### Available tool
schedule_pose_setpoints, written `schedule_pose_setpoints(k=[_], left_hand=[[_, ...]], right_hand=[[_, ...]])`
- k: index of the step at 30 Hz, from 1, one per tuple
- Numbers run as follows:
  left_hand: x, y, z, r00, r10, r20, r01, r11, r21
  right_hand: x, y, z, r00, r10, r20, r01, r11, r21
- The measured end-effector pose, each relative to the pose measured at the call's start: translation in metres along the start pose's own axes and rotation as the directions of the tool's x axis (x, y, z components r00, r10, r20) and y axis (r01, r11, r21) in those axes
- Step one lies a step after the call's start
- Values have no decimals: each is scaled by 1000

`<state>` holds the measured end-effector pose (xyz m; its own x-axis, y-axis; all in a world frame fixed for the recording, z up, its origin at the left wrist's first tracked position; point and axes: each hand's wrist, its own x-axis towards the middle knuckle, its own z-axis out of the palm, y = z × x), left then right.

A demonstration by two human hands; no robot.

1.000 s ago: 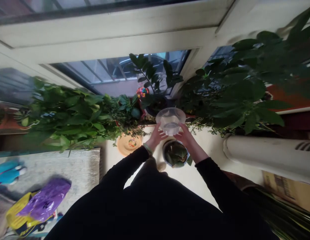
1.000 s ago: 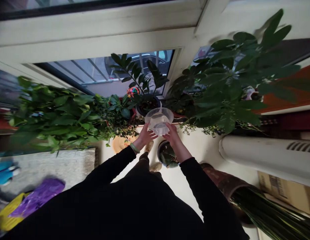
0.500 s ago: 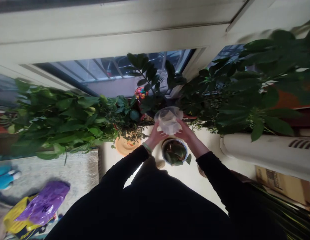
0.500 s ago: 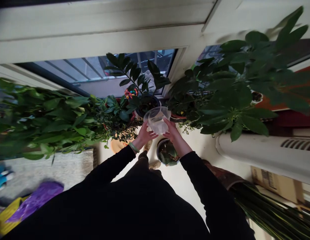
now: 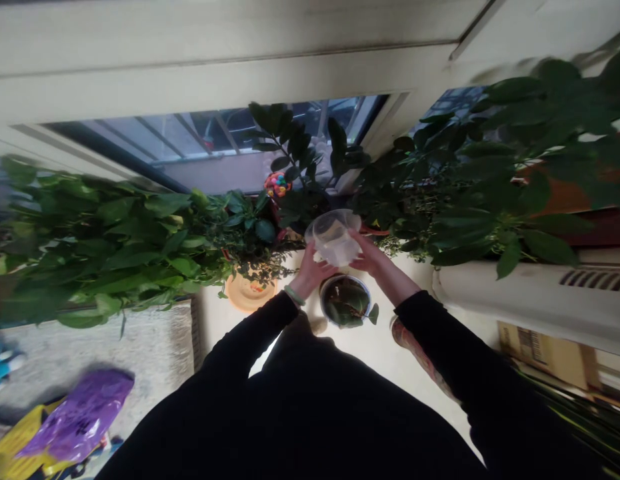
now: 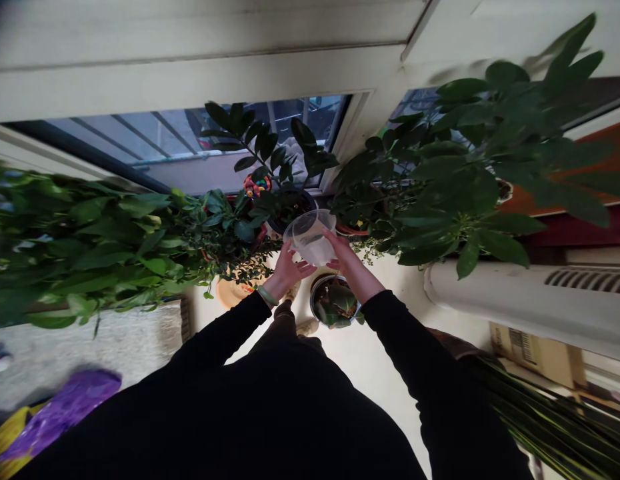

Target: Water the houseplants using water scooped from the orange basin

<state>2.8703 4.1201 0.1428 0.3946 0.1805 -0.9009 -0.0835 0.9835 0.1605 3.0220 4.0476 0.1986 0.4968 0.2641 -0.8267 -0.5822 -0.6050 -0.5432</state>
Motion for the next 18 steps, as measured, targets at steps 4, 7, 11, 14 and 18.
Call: schedule_pose_setpoints(k=[4, 7, 11, 14, 18], left_hand=[[-3, 0, 5, 1000, -9, -10, 9, 1000, -25], [-5, 1, 7, 1000, -22, -10, 21, 999, -27], [-3, -1, 5, 1000, -14, 2, 14, 1000, -1], [-2, -5, 1, 999, 38, 13, -38, 999, 6], [-1, -9, -4, 993, 122, 9, -122, 992, 27]], right_hand=[[-5, -12, 1, 999, 34, -22, -35, 998, -46], [-7, -16, 1, 999, 32, -22, -34, 998, -57], [-3, -9, -2, 998, 56, -32, -57, 997, -55], [1, 2, -6, 998, 55, -26, -54, 998, 9], [-2, 20, -11, 999, 37, 20, -39, 990, 134]])
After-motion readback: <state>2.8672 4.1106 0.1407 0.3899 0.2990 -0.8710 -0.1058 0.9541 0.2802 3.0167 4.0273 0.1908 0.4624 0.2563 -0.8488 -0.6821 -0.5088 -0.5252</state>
